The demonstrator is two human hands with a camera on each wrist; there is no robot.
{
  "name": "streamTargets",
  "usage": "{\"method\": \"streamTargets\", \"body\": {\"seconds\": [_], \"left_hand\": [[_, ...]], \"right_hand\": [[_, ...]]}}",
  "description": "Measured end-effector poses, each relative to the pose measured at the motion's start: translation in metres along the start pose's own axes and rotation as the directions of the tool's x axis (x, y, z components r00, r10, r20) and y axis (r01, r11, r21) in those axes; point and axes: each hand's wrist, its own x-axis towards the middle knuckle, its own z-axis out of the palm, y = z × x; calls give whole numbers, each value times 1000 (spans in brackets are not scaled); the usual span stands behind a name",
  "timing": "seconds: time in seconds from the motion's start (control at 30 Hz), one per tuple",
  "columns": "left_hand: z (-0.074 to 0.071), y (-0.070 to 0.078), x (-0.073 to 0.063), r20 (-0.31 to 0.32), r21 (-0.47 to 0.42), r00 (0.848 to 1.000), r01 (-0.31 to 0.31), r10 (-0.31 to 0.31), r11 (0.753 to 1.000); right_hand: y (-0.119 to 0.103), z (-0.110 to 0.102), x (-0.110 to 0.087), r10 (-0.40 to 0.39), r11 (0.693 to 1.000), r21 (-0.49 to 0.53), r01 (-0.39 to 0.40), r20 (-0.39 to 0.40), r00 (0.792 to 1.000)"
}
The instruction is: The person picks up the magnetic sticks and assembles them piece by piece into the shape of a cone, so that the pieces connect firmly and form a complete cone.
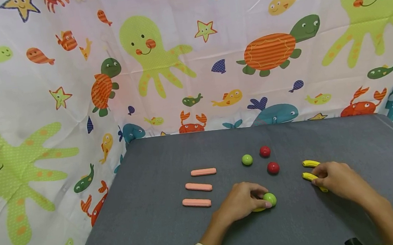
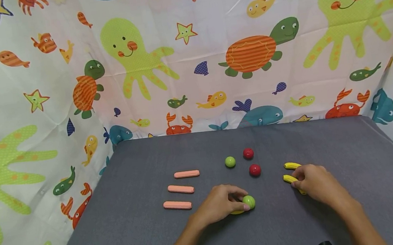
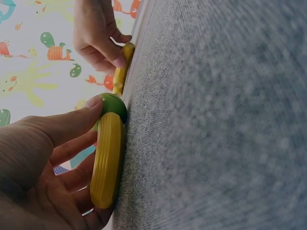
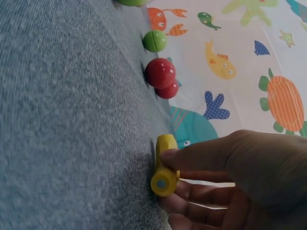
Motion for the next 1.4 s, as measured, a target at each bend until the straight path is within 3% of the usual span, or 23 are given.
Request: {"method": "streamTargets", "body": {"seconds": [0.57, 0.93, 1.17, 1.4], "left_hand": [[1, 1, 2, 2, 23, 1000, -21, 21, 1000], [0, 1, 3, 15, 21, 1000, -18, 17, 1000], [1, 1, 2, 26, 26, 999, -34, 33, 999], [2, 2, 3, 37, 45, 998, -49, 47, 998]], "right_hand": [[-22, 13, -3, -19, 990, 135, 40, -150, 988], [-39, 21, -4, -9, 975, 219, 36, -126, 992], [-45, 30, -2, 4, 922, 386, 17, -52, 999], [-51, 36, -1, 11, 904, 428, 0, -22, 1000]]}}
